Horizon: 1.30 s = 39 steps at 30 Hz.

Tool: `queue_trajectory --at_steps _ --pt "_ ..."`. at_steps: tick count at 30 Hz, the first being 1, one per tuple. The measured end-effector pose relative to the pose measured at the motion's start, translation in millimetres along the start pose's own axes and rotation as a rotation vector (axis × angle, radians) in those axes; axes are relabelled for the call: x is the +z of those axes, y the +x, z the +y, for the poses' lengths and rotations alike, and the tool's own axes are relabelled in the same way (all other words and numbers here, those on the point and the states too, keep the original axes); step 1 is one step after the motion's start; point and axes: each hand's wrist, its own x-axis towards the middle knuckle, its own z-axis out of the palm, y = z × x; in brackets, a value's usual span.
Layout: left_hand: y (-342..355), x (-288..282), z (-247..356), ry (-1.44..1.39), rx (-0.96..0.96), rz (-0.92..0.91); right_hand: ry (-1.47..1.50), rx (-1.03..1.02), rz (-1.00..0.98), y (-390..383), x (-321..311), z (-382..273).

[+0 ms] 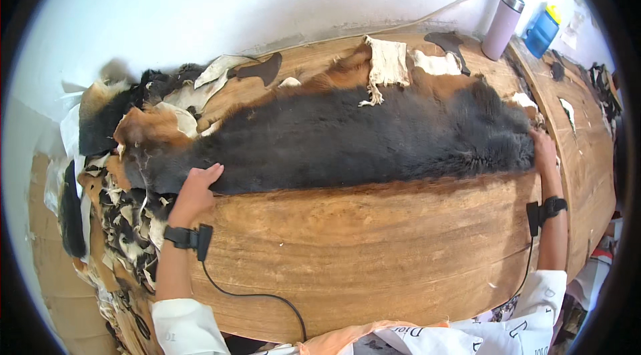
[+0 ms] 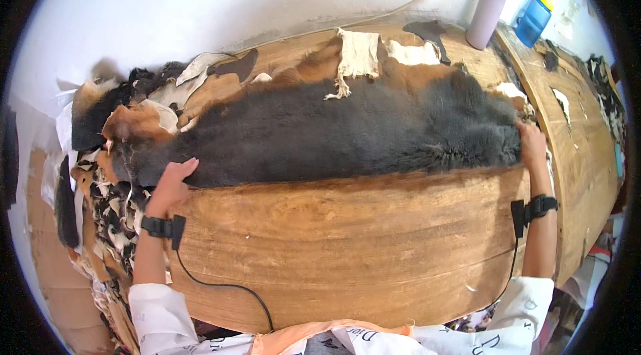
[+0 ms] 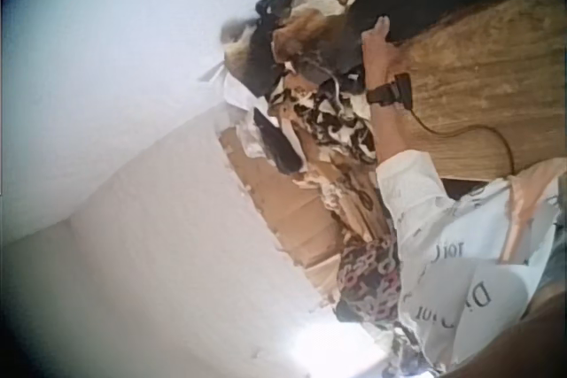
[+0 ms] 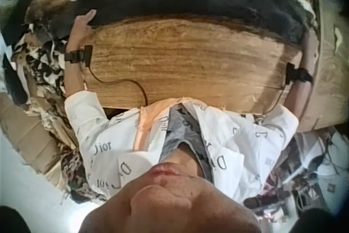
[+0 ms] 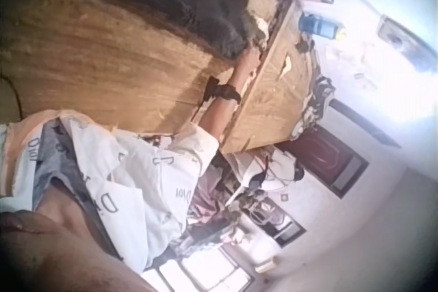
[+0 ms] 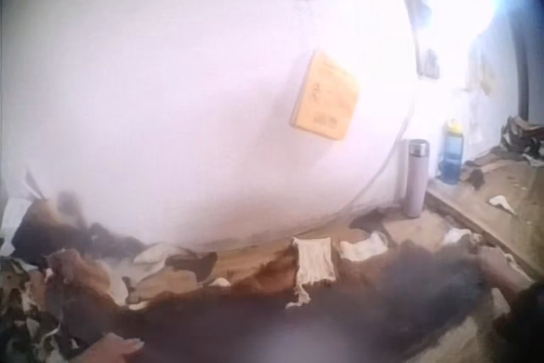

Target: The recorder is seen preparing and cutting animal skins or leather pieces on a wooden workshop table, using a template and a cutting tool.

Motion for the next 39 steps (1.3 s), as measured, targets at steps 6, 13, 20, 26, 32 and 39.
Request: queue_trajectory --at_steps 6,13,20,26,32,39 --pt "74 -28 0 -0.425 -0.268 0.142 0.327 -0.111 0.094 47 -39 -133" --pt "137 37 8 -0.231 -0.312 0.148 0.453 -0.229 -0.054 73 6 -214" --pt "129 33 12 -0.237 -0.345 0.325 0.310 -0.130 0.083 67 21 -223" --pt "88 24 49 -0.087 0.223 0.246 0.342 -0.429 -0.007 32 -36 -253" --pt "51 18 132 -0.049 0.033 -0.194 0.193 -0.568 -0.106 -32 -14 -290" --pt "72 12 188 -0.007 0.163 0.006 0.250 -0.571 -0.098 -33 -7 -297"
